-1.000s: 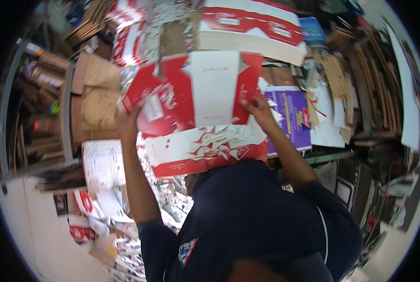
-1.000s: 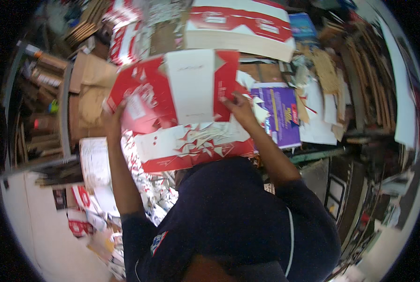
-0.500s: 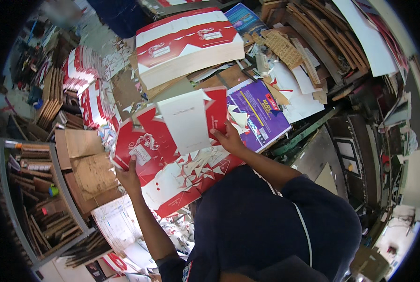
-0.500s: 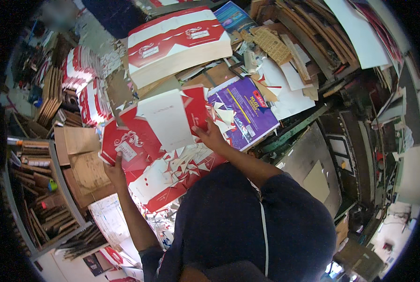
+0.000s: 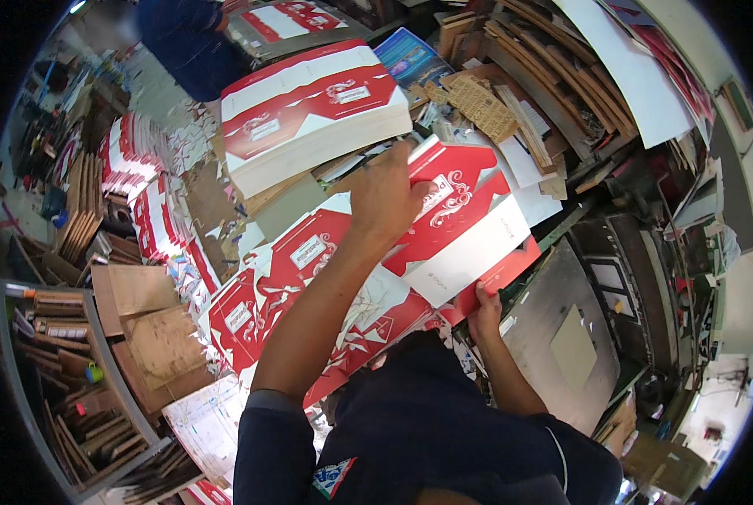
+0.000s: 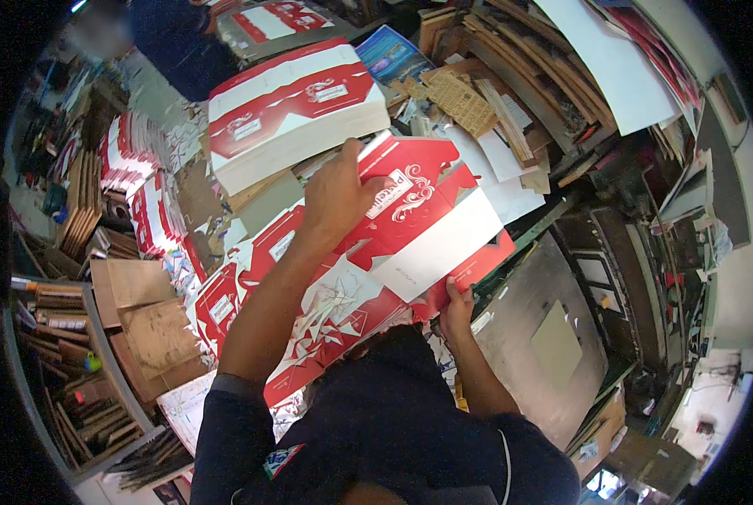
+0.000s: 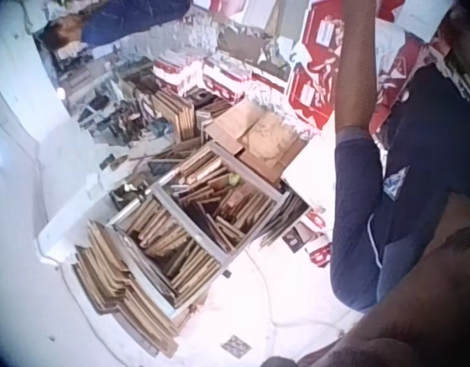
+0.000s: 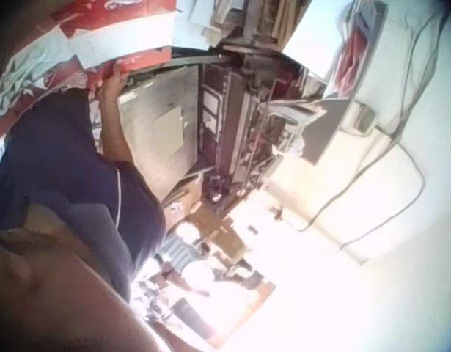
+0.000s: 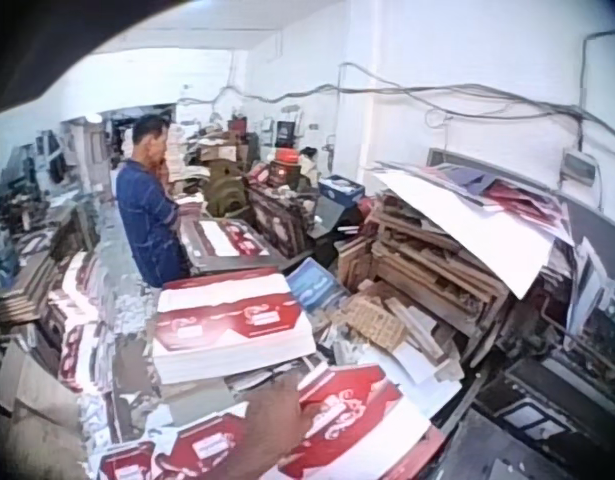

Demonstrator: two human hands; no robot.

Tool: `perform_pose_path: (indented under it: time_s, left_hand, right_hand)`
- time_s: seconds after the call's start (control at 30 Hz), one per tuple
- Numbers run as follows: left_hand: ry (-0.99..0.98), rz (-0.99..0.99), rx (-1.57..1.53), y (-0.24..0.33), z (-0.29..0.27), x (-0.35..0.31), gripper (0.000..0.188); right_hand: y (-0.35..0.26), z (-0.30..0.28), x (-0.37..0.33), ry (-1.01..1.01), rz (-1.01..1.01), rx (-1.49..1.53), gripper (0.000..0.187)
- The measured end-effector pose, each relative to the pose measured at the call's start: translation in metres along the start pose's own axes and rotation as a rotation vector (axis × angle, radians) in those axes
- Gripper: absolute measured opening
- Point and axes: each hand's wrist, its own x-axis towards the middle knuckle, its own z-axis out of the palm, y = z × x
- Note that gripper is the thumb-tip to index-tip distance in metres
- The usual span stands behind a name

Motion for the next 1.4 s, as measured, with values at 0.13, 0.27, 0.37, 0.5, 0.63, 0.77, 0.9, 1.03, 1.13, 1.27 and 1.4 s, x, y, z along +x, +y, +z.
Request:
perform_pose_path:
  time_s: [0.13, 0.27, 0.37, 0.5, 0.63, 0.77, 0.9, 1.03, 1.13, 1.27, 1.4]
  left_hand:
    - [-0.031, -0.039, -0.093, -0.001, -0.006, -0.019, 0.049]
    - [0.025, -0.212, -0.430, -0.030, -0.071, -0.094, 0.044]
    - [0.128, -0.321, -0.497, -0.037, -0.127, -0.151, 0.040]
    - [0.167, -0.159, 0.092, -0.045, -0.196, -0.212, 0.039]
    - [0.209, -0.172, 0.299, -0.052, -0.247, -0.256, 0.039]
    - [0.616, -0.462, 0.212, -0.096, -0.272, -0.350, 0.051]
    - [0.741, -0.569, 0.538, -0.069, -0.273, -0.354, 0.042]
    - [0.713, -0.556, 0.595, -0.066, -0.263, -0.340, 0.038]
    - [0.699, -0.545, 0.542, -0.077, -0.258, -0.347, 0.039]
    - [0.590, -0.588, 0.637, -0.088, -0.257, -0.328, 0.041]
    - [0.505, -0.615, 0.607, -0.089, -0.264, -0.306, 0.043]
  right_hand:
    - [-0.004, -0.010, 0.000, -0.033, 0.065, -0.038, 0.046]
    - [0.006, -0.045, 0.030, -0.465, 0.339, -0.794, 0.050]
    - [0.002, 0.003, 0.068, -0.546, 0.183, -0.939, 0.050]
    - [0.033, 0.068, 0.188, -0.273, -0.131, -0.949, 0.061]
    - [0.056, 0.124, 0.284, 0.079, -0.445, -1.066, 0.076]
    - [0.048, 0.162, 0.325, -0.068, -0.469, -1.476, 0.077]
    - [0.045, 0.189, 0.347, -0.263, -0.442, -1.578, 0.049]
    - [0.011, 0.199, 0.393, -0.002, -0.581, -1.508, 0.054]
    - [-0.033, 0.206, 0.419, 0.051, -0.756, -1.474, 0.052]
    - [-0.074, 0.207, 0.447, -0.106, -0.729, -1.514, 0.042]
    - [-0.090, 0.232, 0.440, 0.289, -0.765, -1.733, 0.045]
